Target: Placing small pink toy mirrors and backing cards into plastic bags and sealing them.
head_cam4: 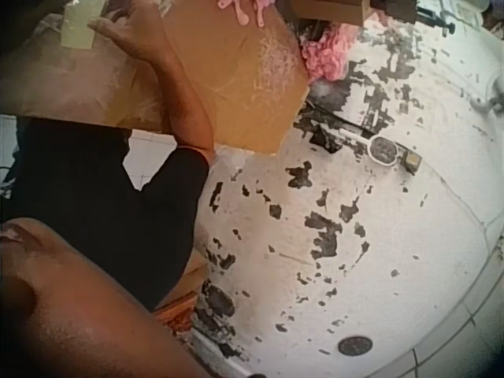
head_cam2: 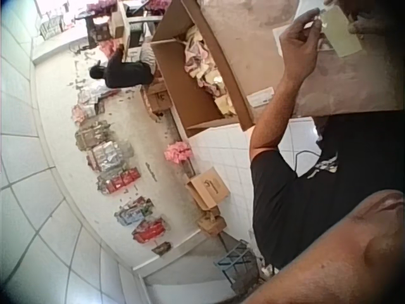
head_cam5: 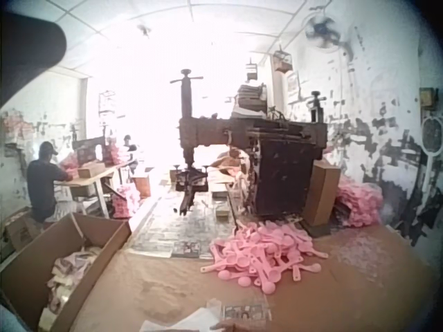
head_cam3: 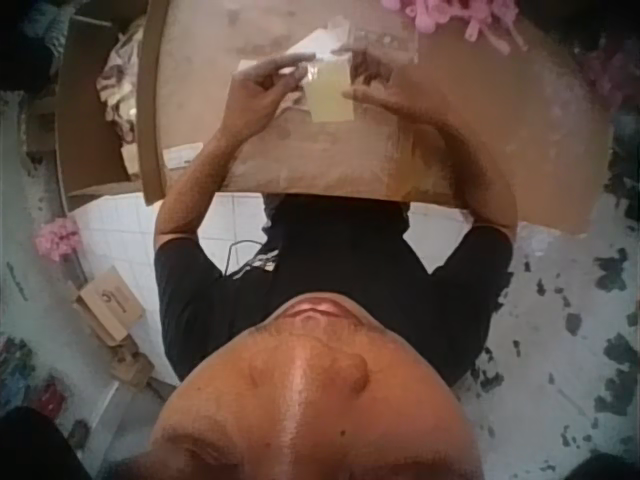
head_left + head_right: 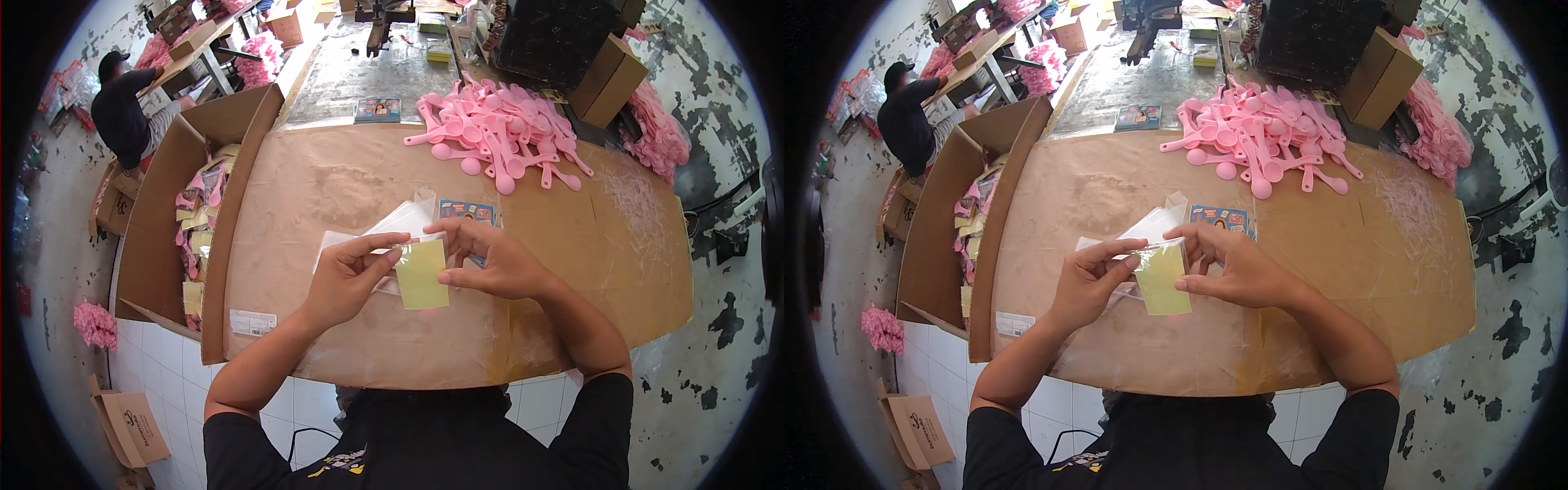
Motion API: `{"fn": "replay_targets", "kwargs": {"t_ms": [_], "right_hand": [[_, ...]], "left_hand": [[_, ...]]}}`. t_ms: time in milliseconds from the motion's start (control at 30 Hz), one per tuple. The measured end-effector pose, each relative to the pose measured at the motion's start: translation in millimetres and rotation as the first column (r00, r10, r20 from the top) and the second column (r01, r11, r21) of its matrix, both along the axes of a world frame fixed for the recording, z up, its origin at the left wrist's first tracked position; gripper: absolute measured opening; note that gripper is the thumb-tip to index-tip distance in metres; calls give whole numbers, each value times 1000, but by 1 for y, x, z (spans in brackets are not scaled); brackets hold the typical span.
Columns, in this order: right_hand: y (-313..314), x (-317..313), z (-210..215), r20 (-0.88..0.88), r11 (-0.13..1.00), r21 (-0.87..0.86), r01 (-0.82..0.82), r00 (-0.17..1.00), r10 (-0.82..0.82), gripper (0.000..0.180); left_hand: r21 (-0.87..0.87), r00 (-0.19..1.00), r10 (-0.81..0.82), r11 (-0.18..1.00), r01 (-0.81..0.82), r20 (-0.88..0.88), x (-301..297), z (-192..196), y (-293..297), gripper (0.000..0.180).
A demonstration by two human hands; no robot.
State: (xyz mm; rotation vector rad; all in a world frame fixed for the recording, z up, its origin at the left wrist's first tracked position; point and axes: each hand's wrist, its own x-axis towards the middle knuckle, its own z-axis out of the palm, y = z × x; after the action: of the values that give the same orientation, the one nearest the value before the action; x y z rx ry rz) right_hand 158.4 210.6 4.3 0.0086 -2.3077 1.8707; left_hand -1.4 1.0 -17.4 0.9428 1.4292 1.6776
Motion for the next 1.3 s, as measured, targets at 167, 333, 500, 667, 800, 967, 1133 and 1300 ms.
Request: {"fn": "replay_targets", "kwargs": {"t_ms": [167,333,500,667,800,967,1133,1300], "right_hand": [[4,3,-4,112,998,-54,-26,993,31,25],[-1,6,12,33,992,-111,-52,998,55,25],[8,3,14,-36,980,-201,-5,999,-3,24],[50,3,12,-159,864,398,307,951,-265,19],[66,0,-4,-270,728,550,410,912,-310,21],[58,2,-11,-137,583,783,216,975,-177,35],[61,4,-6,-142,566,792,228,971,-193,45],[66,4,-19,-145,513,816,268,953,-266,48]], "left_hand": [[60,1000,17,998,-15,-20,2,8,1,31],[133,979,98,988,-75,-176,9,16,-1,32],[-15,997,-8,1000,7,-70,-25,8,-15,23],[396,771,552,661,-637,317,-68,32,-24,32],[317,880,470,826,-466,68,-61,23,-19,49],[24,519,46,999,-49,-853,-25,8,-6,48],[-112,338,-165,979,172,-927,-12,6,-6,46],[-162,288,-203,974,160,-936,-16,-5,-3,25]]}}
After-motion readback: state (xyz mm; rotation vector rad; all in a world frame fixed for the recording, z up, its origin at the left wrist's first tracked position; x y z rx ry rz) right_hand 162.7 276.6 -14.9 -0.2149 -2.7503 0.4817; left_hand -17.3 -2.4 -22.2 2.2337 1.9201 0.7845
